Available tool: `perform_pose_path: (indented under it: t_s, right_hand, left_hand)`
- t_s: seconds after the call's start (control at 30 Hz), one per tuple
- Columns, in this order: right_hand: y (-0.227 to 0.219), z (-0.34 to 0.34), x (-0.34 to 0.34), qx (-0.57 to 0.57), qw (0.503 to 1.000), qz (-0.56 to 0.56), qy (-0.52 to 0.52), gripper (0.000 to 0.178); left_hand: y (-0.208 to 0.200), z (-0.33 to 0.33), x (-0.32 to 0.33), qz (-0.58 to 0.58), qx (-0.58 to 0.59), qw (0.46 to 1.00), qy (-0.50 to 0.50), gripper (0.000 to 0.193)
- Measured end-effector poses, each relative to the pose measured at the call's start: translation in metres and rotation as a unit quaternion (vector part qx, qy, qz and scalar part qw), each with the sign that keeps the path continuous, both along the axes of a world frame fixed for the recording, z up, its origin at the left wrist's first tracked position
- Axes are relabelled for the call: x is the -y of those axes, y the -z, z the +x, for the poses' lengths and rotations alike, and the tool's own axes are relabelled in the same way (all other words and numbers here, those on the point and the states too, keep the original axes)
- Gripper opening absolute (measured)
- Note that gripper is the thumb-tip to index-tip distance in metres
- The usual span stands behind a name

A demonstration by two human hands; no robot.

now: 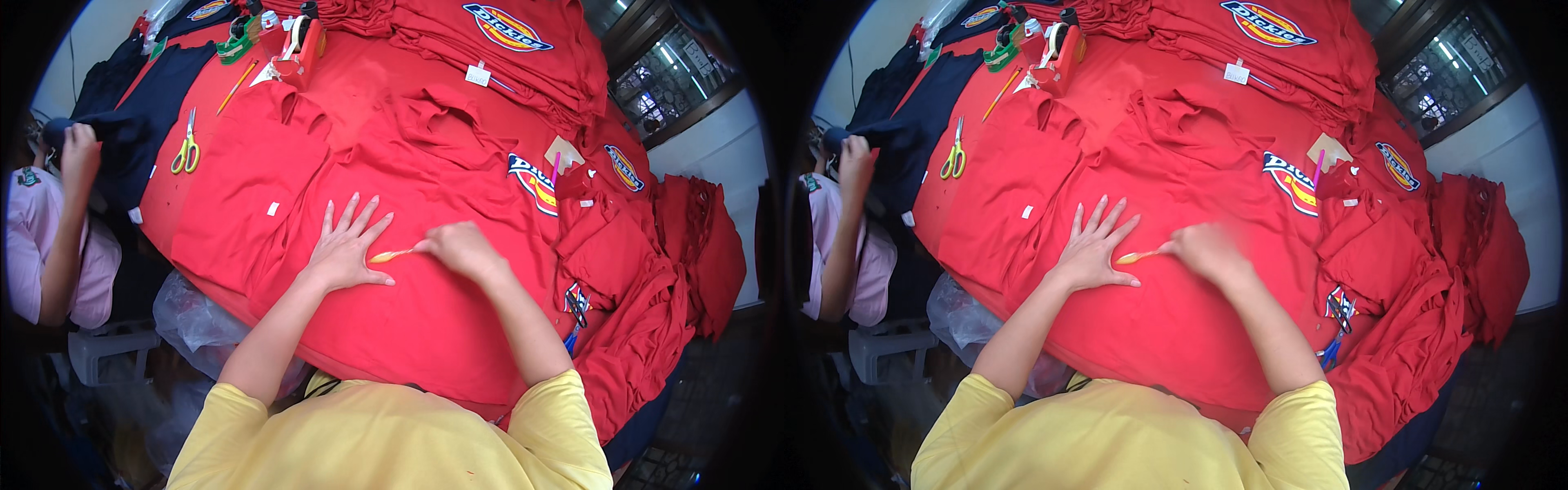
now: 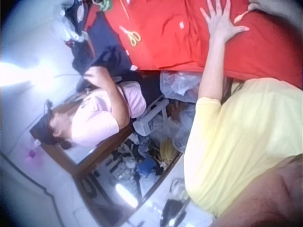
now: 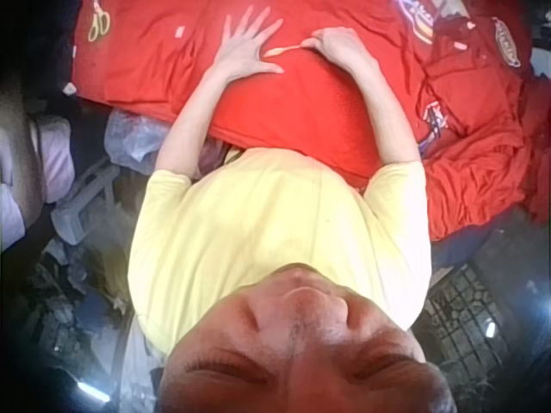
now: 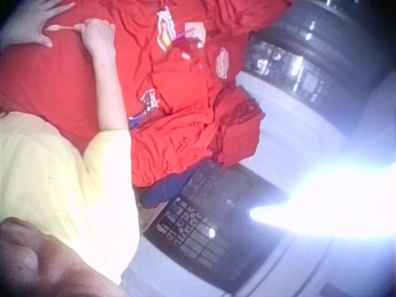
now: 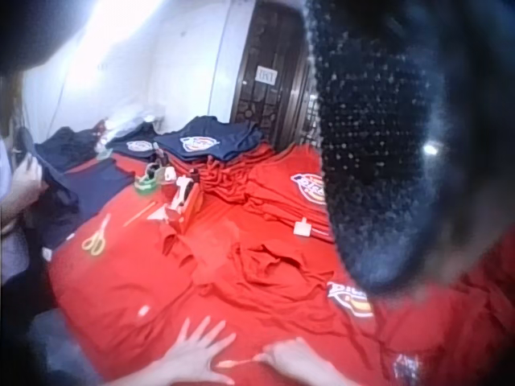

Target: The person picks up red t-shirts, smooths them out on a table, and folds them into a rectangular shape. The person also uses a small orange tool to remove debris from the fabric before completing the fold.

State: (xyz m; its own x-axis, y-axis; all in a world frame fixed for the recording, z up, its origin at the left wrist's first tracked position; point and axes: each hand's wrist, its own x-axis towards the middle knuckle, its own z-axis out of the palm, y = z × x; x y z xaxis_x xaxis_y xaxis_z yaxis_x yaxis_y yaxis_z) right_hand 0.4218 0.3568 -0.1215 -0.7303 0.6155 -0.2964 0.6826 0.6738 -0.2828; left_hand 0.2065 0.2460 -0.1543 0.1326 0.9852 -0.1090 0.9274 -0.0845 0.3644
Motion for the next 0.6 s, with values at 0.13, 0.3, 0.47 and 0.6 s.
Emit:
perform_pose_path:
  t_s: [0.13, 0.3, 0.47, 0.6]
  right_hand:
    - [-0.002, -0.003, 0.003, -0.005, 0.996, 0.088, 0.015, 0.037]
    - [-0.019, 0.002, -0.014, 0.027, 0.998, 0.015, 0.055, 0.036]
    - [-0.002, -0.019, 0.019, 0.002, 0.999, -0.007, -0.045, 0.037]
    - [-0.016, 0.002, -0.016, 0.002, 0.995, 0.004, 0.097, 0.036]
  left_hand:
    - [0.001, 0.001, -0.001, 0.007, 0.005, 1.000, -0.001, 0.118]
    - [0.002, 0.000, -0.001, 0.006, 0.000, 1.000, -0.001, 0.117]
    - [0.001, 0.000, -0.002, 0.003, -0.009, 1.000, 0.000, 0.118]
    - [-0.001, 0.001, 0.000, -0.003, -0.004, 1.000, -0.004, 0.118]
